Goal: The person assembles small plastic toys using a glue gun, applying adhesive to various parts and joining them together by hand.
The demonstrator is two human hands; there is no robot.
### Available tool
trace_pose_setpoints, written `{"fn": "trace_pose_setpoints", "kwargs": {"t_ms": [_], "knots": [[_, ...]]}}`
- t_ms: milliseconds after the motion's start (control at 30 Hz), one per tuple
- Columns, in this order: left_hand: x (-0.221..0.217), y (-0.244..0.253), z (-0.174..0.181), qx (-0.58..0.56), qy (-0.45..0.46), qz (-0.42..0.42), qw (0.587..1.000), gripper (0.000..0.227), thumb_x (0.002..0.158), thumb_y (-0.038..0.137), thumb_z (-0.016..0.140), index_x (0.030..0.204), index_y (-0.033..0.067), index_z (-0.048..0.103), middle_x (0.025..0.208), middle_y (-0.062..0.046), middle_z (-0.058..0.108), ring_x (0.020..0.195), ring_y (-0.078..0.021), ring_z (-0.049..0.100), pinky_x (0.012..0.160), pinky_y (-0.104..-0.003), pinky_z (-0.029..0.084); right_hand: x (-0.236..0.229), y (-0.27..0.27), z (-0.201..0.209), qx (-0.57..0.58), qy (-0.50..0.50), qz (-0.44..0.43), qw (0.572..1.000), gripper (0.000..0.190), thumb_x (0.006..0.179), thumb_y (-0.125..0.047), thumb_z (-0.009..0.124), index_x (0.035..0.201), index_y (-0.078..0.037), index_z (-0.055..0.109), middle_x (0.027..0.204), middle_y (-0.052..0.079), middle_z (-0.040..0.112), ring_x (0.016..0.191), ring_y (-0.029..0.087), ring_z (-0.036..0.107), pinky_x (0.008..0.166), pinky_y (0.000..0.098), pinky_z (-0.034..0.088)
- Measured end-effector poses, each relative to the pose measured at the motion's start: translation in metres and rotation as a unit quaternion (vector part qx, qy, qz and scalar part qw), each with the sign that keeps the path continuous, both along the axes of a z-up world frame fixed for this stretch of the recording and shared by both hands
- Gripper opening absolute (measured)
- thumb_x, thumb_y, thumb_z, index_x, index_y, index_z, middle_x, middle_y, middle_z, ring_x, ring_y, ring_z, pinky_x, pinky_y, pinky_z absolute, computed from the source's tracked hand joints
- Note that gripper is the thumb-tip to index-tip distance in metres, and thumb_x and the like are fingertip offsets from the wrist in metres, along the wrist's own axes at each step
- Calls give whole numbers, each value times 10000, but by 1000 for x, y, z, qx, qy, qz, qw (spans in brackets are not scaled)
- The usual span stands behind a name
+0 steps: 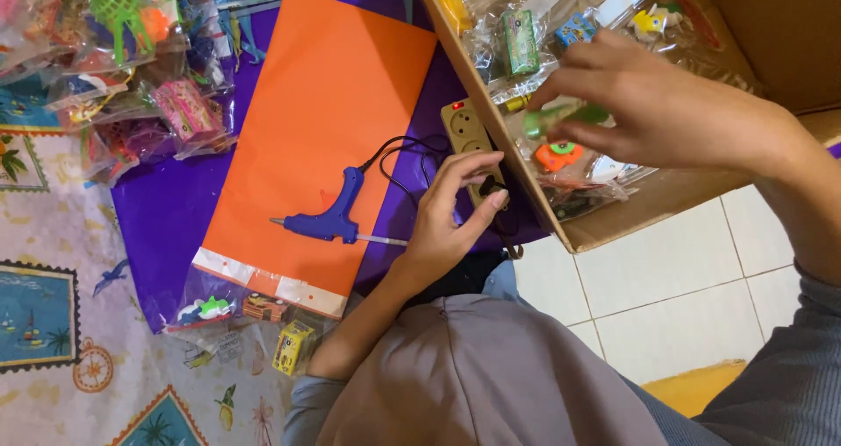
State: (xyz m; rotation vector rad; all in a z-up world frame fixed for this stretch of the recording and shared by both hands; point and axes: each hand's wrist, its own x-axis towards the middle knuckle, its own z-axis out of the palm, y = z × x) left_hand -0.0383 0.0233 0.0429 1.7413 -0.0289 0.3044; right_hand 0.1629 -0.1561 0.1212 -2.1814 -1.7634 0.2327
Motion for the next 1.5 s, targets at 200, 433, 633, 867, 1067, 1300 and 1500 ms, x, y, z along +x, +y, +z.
{"fn": "trace_pose_setpoints", "kwargs": {"t_ms": [200,433,633,867,1067,1300,1500], "knots": [[-15,6,-14,-95,10,1,995,640,957,126,711,1495,32,378,1396,-130,598,1260,-230,609,1109,-354,478,-55,13,53,125,26,-56,990,334,798,67,764,1124,-1,780,810,101,539,736,247,487,671,373,411],[-48,23,-1,-131,12,-20,991,660,918,253,738,1442,1,424,1381,-134,560,1278,-247,585,1144,-361,458,-105,37,53,174,84,-24,981,252,785,41,785,1034,13,763,839,90,666,669,199,578,605,315,441],[-80,39,-6,-276,24,38,960,374,993,-17,583,1359,-4,507,1171,-75,629,1011,-121,624,922,-237,522,-142,49,29,147,166,-95,971,207,869,17,723,1072,51,704,854,69,739,546,126,581,480,252,434],[-113,58,-41,-225,-16,141,964,361,1041,274,604,1303,34,538,1139,-123,647,1072,-162,599,965,-387,518,-182,85,-31,247,269,-170,915,43,895,-88,773,913,-115,745,603,15,683,522,183,645,555,289,525],[-133,83,-44,-167,29,178,969,382,1058,332,563,1312,46,570,1098,-139,666,1045,-172,625,924,-370,535,-188,130,-63,252,389,-117,878,198,993,-118,654,795,-103,654,517,29,602,476,165,540,532,301,495],[-133,93,-63,-141,29,272,951,359,1042,293,600,1259,7,615,991,-140,680,910,-183,666,797,-357,584,-179,162,-89,270,374,-109,880,337,1052,-132,614,716,-120,614,493,28,522,477,136,449,540,269,445],[-146,103,-64,-250,-10,273,929,417,1059,203,575,1408,0,473,1147,-157,649,1020,-193,645,819,-381,592,-182,169,-105,187,377,-65,905,210,1036,-129,614,831,-115,656,549,55,644,503,207,591,574,321,508]]}}
